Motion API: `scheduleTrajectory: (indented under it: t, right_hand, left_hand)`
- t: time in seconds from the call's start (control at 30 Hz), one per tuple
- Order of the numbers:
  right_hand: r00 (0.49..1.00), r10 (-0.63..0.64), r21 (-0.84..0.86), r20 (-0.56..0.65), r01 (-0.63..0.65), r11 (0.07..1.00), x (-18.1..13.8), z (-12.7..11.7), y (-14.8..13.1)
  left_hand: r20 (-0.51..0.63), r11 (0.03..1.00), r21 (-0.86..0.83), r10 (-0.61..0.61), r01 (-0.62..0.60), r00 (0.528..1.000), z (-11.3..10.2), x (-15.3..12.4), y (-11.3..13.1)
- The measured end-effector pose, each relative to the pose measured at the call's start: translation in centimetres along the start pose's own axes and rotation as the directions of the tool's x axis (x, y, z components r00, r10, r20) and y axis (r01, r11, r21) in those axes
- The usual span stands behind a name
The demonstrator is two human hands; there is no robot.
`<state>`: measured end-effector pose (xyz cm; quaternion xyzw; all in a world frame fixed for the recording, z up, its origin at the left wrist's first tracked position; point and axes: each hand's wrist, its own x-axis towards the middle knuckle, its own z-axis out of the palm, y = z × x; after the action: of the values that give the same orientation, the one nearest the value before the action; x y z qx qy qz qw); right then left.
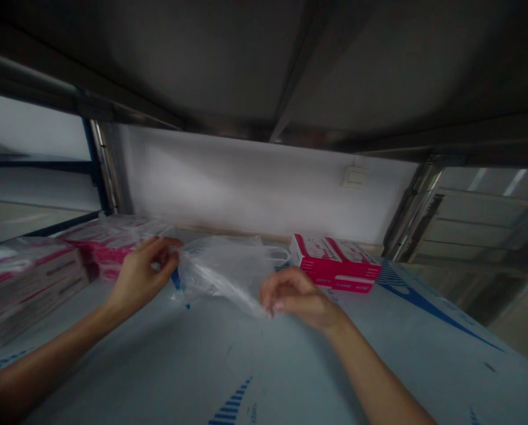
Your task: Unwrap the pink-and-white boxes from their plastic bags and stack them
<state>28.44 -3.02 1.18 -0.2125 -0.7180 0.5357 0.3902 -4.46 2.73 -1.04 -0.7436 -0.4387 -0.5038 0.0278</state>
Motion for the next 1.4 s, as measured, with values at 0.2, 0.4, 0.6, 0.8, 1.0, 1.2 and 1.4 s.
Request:
scheduleTrajectory:
  t: [0.2, 0.4, 0.6, 0.8, 1.0, 1.2, 1.4]
  right_hand:
    - [0.881, 0.271, 0.052, 0.388, -0.315, 0.948, 0.1, 2.2, 0.1]
    - [0.879, -0.088, 0.05, -0.468, 0.126, 0.991, 0.9, 0.6, 0.4]
    - [0.777, -0.146, -0.307, -0.612, -0.063, 0.95, 1.9, 1.0, 0.7]
    - [0.849, 0.17, 0.07, -0.501, -0.156, 0.985, 2.6, 3.5, 2.2]
    - [0.769, 0.101, 0.087, -0.632, -0.058, 0.994, 2.5, 2.7, 2.7]
    - [0.645, 0.0, 0.109, -0.765, 0.13, 0.985, 3.0, 1.5, 2.6]
    - [0.653, -0.177, -0.247, -0.736, -0.015, 0.969, 8.6, -3.7, -0.7]
  left_hand:
    - [0.13, 0.942, -0.209, -0.239, 0.262, 0.962, -0.1, 0.0, -0.5]
    - [0.178, 0.7, -0.643, -0.258, 0.31, 0.95, 0.2, 0.8, -1.0]
    - [0.388, 0.159, -0.886, -0.258, 0.435, 0.885, -1.1, 1.1, 0.5]
    - [0.438, 0.192, -0.861, -0.191, 0.471, 0.878, -0.8, 0.4, 1.5]
    - [0.288, 0.295, -0.851, -0.43, 0.434, 0.856, 0.8, 0.2, 1.4]
    - [0.551, 0.357, -0.685, -0.316, 0.635, 0.772, 0.8, 0.0, 2.0]
    - [0.323, 0.577, -0.719, -0.215, 0.387, 0.922, 0.7, 7.7, 2.7]
